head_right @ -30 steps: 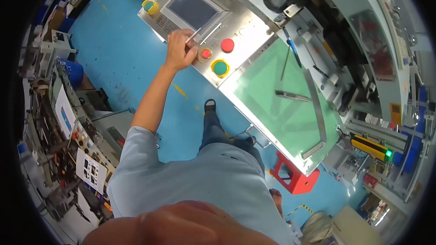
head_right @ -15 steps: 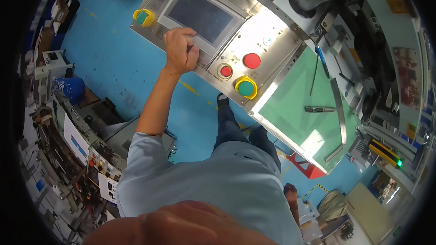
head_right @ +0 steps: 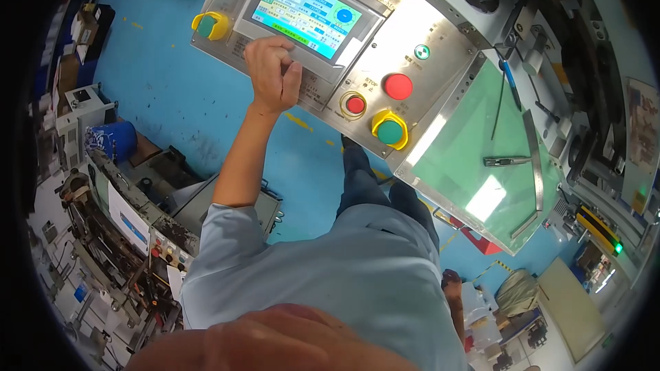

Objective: Removing waste material from sheets of adhesive labels and stacking the finished products at a production station.

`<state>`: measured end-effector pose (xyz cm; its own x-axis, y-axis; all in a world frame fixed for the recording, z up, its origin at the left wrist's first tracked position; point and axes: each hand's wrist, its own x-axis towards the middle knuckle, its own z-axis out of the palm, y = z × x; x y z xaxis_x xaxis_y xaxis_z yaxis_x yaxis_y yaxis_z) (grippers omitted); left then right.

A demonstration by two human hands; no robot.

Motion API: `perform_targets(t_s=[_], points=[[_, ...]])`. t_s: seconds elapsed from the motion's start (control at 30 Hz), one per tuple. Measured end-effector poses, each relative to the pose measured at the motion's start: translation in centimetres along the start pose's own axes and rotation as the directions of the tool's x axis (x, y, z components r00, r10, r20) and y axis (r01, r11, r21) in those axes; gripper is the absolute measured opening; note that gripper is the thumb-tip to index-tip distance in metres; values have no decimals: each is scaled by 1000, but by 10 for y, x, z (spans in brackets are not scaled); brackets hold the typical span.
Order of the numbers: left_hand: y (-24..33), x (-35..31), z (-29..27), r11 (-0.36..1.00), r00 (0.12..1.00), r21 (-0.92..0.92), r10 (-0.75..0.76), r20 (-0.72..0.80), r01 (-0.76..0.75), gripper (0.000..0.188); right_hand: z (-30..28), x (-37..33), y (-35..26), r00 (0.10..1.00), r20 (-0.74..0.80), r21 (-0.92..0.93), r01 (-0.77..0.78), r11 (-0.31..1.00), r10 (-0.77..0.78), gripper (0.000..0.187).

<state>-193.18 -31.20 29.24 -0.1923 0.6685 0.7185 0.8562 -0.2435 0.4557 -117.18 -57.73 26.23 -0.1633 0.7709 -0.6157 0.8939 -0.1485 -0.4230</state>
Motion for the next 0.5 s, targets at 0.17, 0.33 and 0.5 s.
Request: perform_targets(t_s=[0.17,0.33,0.5], points=[[-1,-1,2,1000,1000,5,15,-9,-14,13,5,5,-9,943,150,259,-328,908,298,24],[-3,-4,2,1000,1000,12,4,-3,-4,13,-9,20,-70,910,120,527,-397,752,397,23],[-3,-3,1,999,999,25,-44,-26,45,13,-6,20,-65,811,175,548,-551,629,558,23]])
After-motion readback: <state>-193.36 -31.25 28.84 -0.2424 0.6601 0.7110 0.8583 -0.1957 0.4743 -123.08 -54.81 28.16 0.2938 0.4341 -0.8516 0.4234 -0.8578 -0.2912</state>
